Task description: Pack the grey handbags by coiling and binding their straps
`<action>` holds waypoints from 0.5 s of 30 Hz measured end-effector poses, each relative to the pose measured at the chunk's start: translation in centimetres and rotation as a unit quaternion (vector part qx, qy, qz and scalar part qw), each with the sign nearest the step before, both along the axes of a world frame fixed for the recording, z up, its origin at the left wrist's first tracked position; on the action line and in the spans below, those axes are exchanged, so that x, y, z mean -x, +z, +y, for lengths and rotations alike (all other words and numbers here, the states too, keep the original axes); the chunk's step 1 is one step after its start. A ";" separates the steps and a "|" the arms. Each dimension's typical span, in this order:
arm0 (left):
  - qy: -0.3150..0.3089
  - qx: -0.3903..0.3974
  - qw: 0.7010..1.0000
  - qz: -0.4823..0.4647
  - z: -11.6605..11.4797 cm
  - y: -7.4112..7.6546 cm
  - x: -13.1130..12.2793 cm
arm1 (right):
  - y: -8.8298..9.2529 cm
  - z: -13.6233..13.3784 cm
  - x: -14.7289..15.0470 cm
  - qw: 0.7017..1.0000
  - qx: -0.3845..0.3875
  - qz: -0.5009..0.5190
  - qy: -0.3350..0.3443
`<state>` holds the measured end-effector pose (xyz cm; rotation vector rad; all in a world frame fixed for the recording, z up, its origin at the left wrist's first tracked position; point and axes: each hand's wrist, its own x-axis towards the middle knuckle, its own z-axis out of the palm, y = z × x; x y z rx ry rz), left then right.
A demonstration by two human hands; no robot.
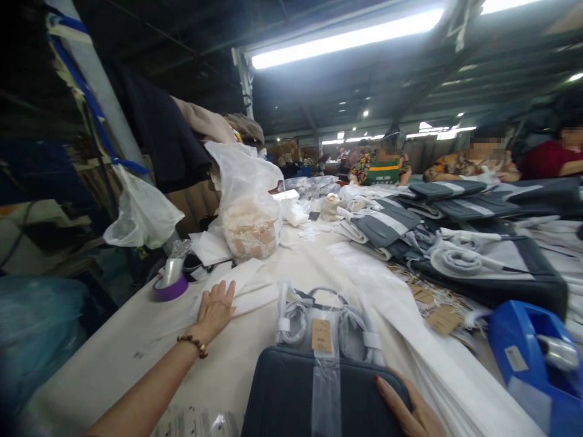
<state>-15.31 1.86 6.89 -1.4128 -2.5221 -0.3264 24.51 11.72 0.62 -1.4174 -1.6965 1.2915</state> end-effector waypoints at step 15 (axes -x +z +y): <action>-0.223 -0.123 0.900 0.352 -2.8 4.7 -7.7 | 3.7 -4.0 1.2 0.985 -0.114 0.131 -0.014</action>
